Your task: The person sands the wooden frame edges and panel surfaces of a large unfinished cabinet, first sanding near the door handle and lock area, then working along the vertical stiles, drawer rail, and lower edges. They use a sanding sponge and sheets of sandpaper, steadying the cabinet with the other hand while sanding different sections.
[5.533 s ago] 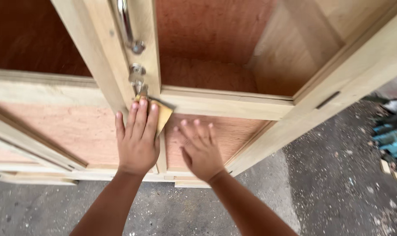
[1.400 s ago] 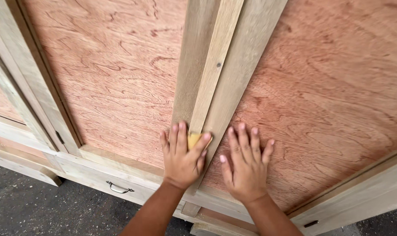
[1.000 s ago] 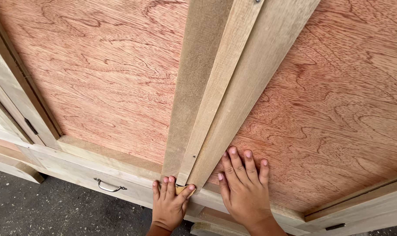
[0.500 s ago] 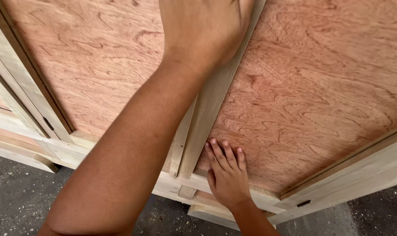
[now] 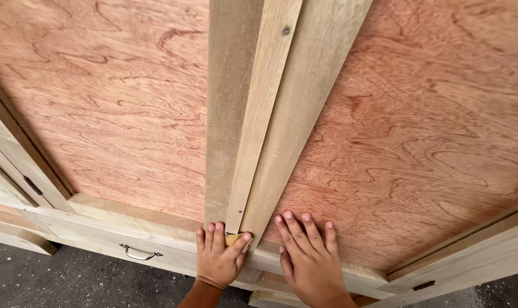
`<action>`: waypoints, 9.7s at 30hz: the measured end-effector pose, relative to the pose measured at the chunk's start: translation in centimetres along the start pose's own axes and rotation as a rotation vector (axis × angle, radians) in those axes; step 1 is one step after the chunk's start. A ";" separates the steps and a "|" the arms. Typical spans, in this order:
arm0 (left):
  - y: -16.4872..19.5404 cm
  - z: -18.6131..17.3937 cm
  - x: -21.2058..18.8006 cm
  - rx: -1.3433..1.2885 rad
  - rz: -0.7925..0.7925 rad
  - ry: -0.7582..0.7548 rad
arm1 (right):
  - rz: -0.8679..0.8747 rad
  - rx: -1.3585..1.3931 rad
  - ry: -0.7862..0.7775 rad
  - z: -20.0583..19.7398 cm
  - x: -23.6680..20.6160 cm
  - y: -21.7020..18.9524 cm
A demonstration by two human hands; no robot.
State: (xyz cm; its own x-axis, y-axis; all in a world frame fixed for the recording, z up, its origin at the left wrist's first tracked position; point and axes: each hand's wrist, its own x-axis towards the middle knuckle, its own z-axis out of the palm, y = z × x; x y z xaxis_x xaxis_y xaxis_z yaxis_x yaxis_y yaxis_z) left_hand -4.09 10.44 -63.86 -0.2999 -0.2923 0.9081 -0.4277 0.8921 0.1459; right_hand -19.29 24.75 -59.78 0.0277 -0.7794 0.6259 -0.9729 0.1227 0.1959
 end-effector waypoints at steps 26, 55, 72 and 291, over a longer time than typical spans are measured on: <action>4.8 -11.1 33.6 0.192 -0.189 0.069 | -0.004 0.086 0.046 -7.9 11.2 1.5; 1.0 -3.5 13.8 0.075 0.063 0.208 | 0.162 0.152 0.105 -4.7 6.4 -2.7; 2.1 -8.3 21.9 0.158 0.481 -0.076 | 0.064 0.478 0.579 -11.5 13.2 0.1; 1.7 0.3 -0.1 -0.235 0.608 -0.470 | 0.180 0.139 0.050 1.6 -4.3 -2.8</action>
State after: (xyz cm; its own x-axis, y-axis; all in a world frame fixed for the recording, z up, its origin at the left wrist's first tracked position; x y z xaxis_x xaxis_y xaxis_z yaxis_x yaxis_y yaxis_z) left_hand -5.03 11.94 -63.83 -0.7727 0.2002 0.6023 0.1010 0.9756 -0.1947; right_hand -17.03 26.80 -64.27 -0.1416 -0.7208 0.6785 -0.9853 0.1687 -0.0264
